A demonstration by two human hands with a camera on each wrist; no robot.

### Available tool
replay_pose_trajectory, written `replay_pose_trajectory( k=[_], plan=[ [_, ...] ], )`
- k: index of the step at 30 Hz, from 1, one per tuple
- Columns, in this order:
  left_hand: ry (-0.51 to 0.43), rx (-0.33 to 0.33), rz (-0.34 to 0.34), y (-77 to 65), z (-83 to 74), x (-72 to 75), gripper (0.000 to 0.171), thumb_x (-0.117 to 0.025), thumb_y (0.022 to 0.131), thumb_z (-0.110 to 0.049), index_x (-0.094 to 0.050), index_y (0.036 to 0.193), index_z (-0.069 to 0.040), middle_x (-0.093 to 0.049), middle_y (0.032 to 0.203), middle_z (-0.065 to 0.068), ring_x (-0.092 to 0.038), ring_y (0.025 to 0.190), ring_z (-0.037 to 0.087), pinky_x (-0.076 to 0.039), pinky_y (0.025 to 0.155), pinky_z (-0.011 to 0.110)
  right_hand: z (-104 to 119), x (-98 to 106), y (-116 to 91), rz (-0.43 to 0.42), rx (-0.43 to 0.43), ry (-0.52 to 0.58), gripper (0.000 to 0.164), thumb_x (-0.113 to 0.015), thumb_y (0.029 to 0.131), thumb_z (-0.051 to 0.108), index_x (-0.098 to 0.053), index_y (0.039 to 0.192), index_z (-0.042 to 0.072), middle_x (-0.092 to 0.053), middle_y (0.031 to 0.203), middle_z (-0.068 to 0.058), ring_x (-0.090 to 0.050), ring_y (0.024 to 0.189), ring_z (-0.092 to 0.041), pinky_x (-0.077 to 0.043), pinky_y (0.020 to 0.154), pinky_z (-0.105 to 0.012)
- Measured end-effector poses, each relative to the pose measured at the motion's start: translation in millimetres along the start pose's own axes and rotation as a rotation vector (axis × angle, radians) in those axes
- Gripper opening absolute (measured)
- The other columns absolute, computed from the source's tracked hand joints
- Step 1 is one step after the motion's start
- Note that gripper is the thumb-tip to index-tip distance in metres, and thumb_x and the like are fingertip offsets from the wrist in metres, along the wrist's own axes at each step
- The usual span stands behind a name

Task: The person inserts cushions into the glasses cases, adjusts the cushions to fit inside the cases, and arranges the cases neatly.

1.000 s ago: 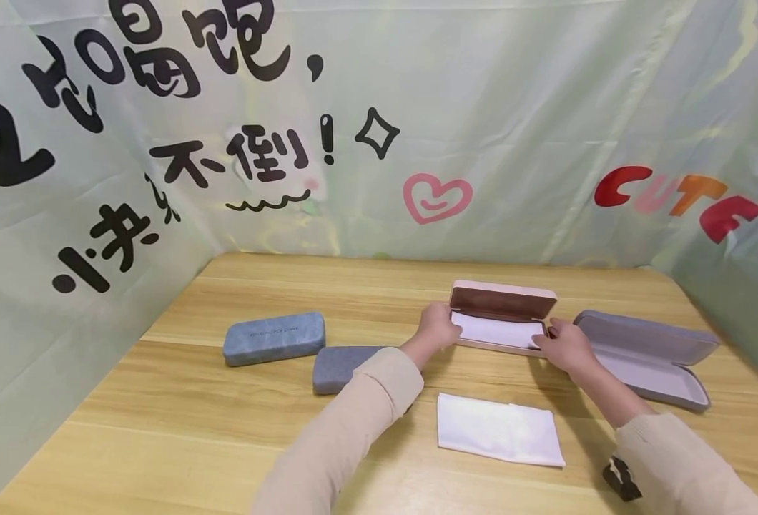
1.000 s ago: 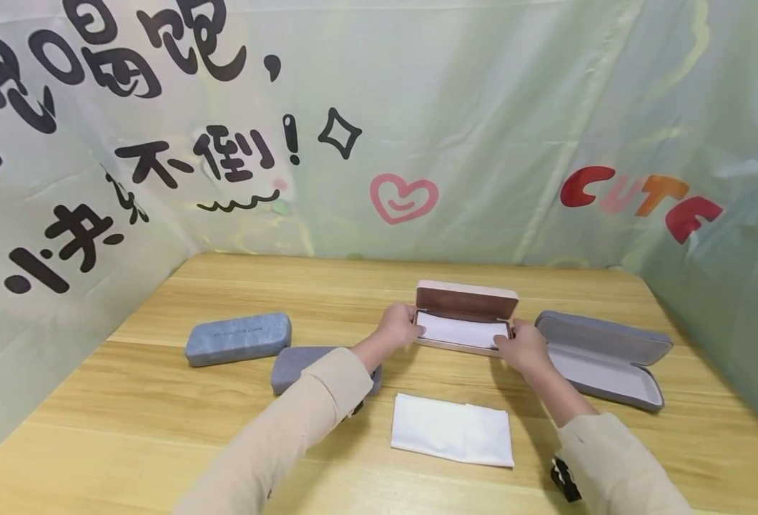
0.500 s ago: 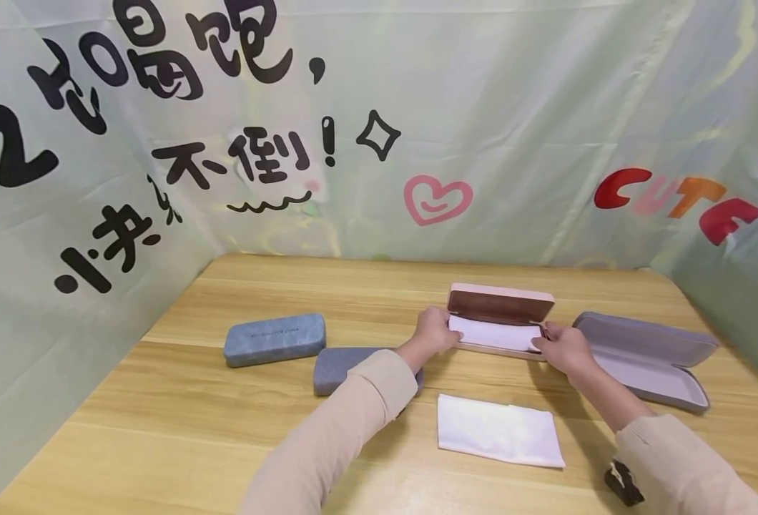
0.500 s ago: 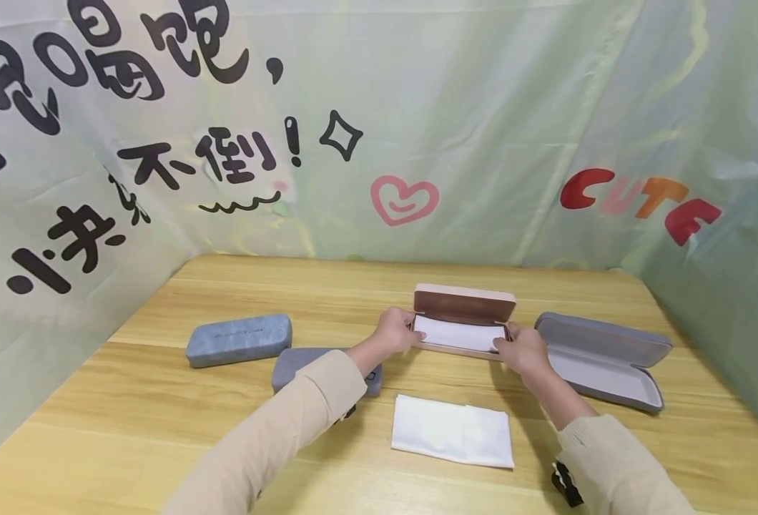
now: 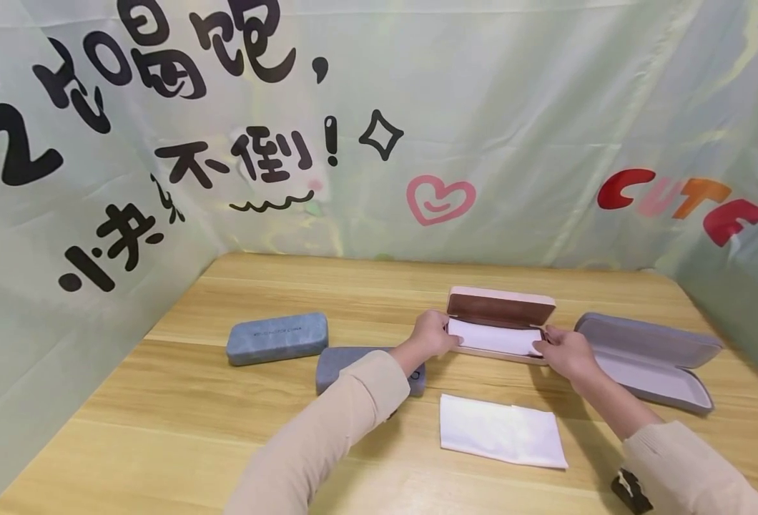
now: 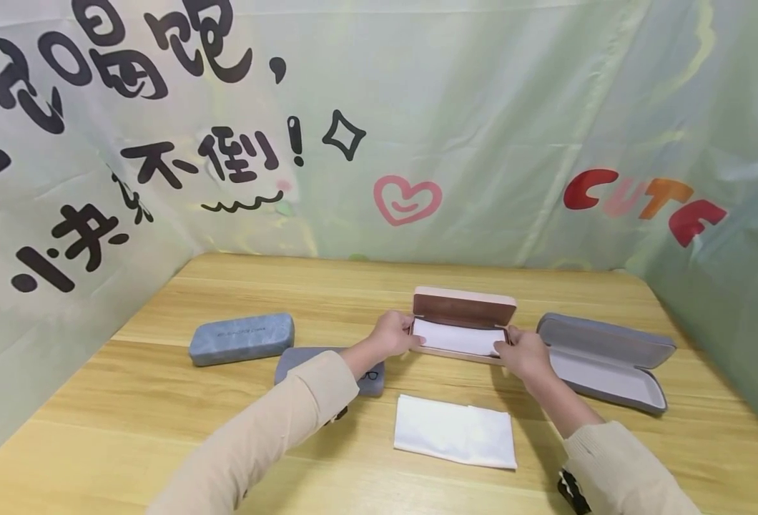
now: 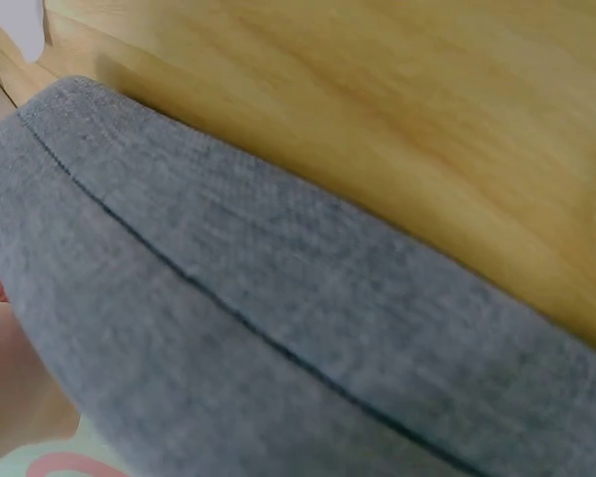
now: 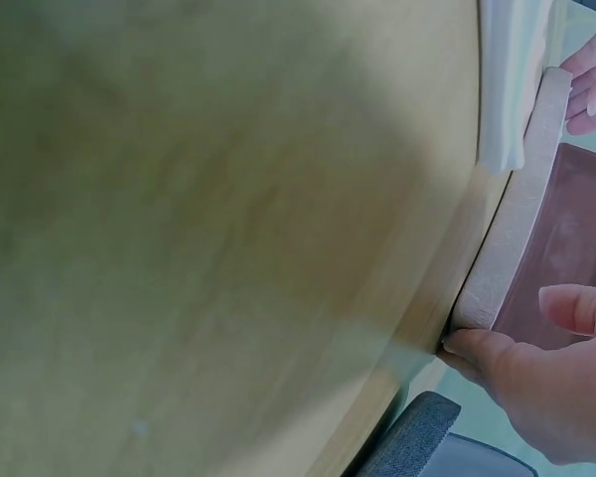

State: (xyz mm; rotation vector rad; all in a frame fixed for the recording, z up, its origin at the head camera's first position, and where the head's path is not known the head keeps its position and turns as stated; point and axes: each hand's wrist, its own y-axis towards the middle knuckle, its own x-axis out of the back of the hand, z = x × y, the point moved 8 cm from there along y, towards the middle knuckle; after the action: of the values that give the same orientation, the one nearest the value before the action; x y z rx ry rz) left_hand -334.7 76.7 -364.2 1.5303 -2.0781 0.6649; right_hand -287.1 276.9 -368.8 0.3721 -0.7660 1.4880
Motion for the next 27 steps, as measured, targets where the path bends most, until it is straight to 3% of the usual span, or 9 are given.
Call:
replay_pose_trajectory(
  k=[14,19,21,23,24,26,27],
  plan=[
    [0.008,-0.004,0.03,-2.1,4.8,1.6,0.056,-0.071,0.081,-0.011,-0.024,0.05,-0.014,-0.018,0.047,-0.006,-0.023,0.044,0.008,-0.022,0.043,0.018,-1.3,-4.5,-5.4,0.019,-0.014,-0.006,0.062,-0.041,0.097,0.021,-0.012,0.141,-0.012,-0.016,0.144,-0.032,-0.017,0.132,-0.05,-0.022,0.108,-0.055],
    [-0.001,-0.029,0.055,-3.1,5.1,0.8,0.052,-0.07,0.082,-0.01,-0.028,0.052,-0.013,-0.02,0.048,-0.005,-0.025,0.043,0.007,-0.023,0.043,0.017,-2.4,-4.7,-7.1,0.027,-0.014,-0.003,0.063,-0.041,0.097,0.023,-0.012,0.141,-0.011,-0.015,0.144,-0.032,-0.017,0.133,-0.05,-0.023,0.108,-0.055],
    [0.0,-0.045,0.061,-3.5,5.6,1.1,0.034,-0.07,0.081,-0.009,-0.046,0.057,-0.005,-0.029,0.05,-0.004,-0.027,0.043,0.007,-0.024,0.043,0.017,-1.9,-4.5,-7.6,0.032,0.003,-0.018,0.064,-0.041,0.097,0.024,-0.012,0.141,-0.011,-0.015,0.144,-0.032,-0.017,0.132,-0.05,-0.023,0.107,-0.055],
    [0.003,-0.064,0.068,-3.8,6.1,1.5,0.013,-0.071,0.08,-0.007,-0.062,0.076,0.001,-0.044,0.056,0.0,-0.032,0.046,0.007,-0.028,0.045,0.016,-1.4,-4.4,-8.4,0.043,0.024,-0.034,0.065,-0.041,0.097,0.026,-0.011,0.141,-0.012,-0.015,0.144,-0.033,-0.017,0.132,-0.051,-0.023,0.107,-0.056],
    [0.001,-0.072,0.073,-4.0,6.3,1.6,0.013,-0.071,0.08,-0.007,-0.066,0.087,0.003,-0.053,0.061,0.001,-0.036,0.048,0.007,-0.031,0.046,0.015,-1.2,-4.3,-8.8,0.048,0.038,-0.044,0.066,-0.041,0.097,0.027,-0.01,0.141,-0.013,-0.015,0.143,-0.034,-0.017,0.132,-0.051,-0.023,0.107,-0.056],
    [-0.004,-0.083,0.085,-4.3,6.6,2.0,0.033,-0.073,0.078,-0.006,-0.065,0.109,0.002,-0.067,0.079,0.005,-0.044,0.056,0.006,-0.038,0.052,0.015,-1.4,-4.0,-9.9,0.065,0.062,-0.054,0.069,-0.04,0.098,0.029,-0.008,0.14,-0.014,-0.015,0.143,-0.035,-0.017,0.132,-0.051,-0.023,0.107,-0.057],
    [-0.002,-0.089,0.093,-4.2,6.2,2.1,0.031,-0.074,0.077,-0.006,-0.066,0.107,0.0,-0.07,0.085,0.005,-0.047,0.06,0.005,-0.039,0.056,0.014,-1.8,-3.8,-10.4,0.077,0.071,-0.053,0.071,-0.041,0.098,0.03,-0.006,0.14,-0.014,-0.014,0.143,-0.035,-0.017,0.132,-0.052,-0.022,0.107,-0.057]
  ],
)
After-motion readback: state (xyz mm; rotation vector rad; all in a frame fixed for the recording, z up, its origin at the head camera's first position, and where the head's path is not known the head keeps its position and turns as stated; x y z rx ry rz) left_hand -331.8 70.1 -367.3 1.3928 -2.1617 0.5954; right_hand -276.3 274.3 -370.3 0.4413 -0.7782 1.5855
